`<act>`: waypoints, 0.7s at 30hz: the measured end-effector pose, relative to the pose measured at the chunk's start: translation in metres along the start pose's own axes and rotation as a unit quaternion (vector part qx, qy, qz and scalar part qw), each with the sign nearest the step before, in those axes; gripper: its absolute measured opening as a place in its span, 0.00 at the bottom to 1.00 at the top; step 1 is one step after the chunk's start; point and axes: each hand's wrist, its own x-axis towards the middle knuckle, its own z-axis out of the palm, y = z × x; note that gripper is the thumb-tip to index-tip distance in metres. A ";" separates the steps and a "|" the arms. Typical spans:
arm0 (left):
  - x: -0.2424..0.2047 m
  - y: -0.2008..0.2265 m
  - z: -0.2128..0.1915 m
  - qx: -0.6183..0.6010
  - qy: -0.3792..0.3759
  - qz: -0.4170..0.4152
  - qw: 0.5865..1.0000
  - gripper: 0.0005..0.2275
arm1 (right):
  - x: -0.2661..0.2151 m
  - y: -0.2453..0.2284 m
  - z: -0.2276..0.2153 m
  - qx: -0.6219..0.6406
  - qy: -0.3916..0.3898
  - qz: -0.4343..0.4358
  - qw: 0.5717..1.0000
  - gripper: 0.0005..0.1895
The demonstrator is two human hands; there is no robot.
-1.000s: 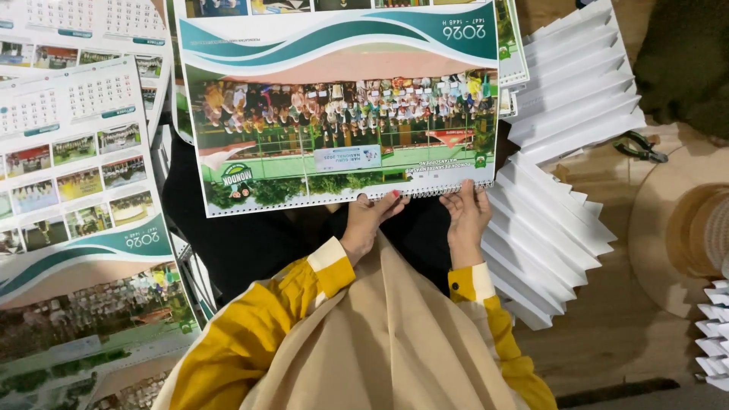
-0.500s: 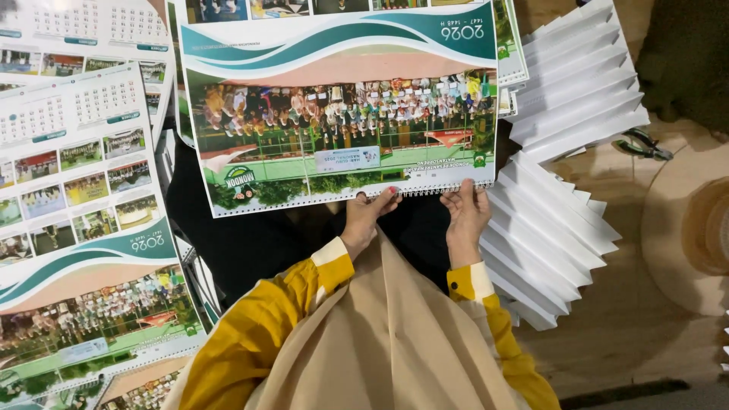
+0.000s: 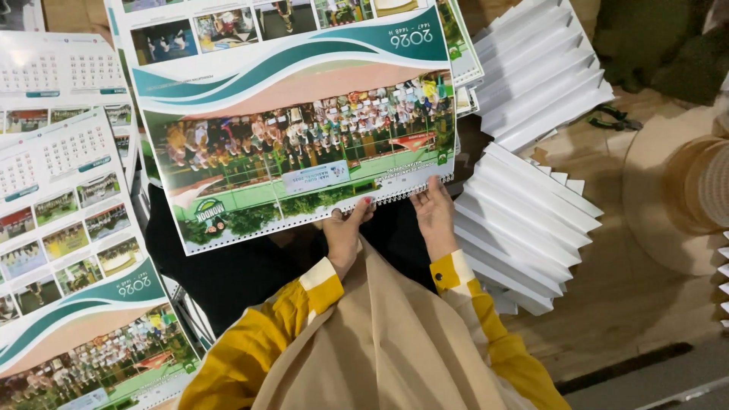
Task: The person sits and assembles wall calendars by hand. They pick up a stack of printed calendar pages, align them, and insert a metal spiral binding wire through the pre-punched holes along the top edge. They then close the spiral to secure the pages together and place the finished calendar on a growing stack.
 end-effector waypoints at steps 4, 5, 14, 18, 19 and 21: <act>0.001 0.003 -0.001 -0.002 0.008 -0.011 1.000 0.16 | 0.004 0.006 -0.005 0.040 -0.003 0.035 0.999 0.11; 0.002 0.004 0.000 -0.005 0.002 -0.016 1.000 0.17 | 0.004 0.006 -0.004 0.058 -0.004 0.046 0.997 0.12; -0.015 0.028 0.010 -0.002 0.009 -0.057 0.998 0.15 | -0.021 -0.016 0.004 -0.009 -0.059 0.033 0.998 0.11; 0.000 0.009 -0.006 0.049 -0.004 -0.041 0.998 0.19 | -0.022 -0.011 0.012 -0.056 -0.027 -0.021 0.998 0.11; -0.004 0.015 -0.005 0.060 -0.015 -0.039 0.997 0.18 | -0.028 -0.012 0.018 -0.059 -0.019 -0.029 0.998 0.10; -0.006 0.017 -0.005 0.072 -0.027 -0.037 0.996 0.18 | -0.035 -0.014 0.022 -0.061 -0.012 -0.038 0.997 0.09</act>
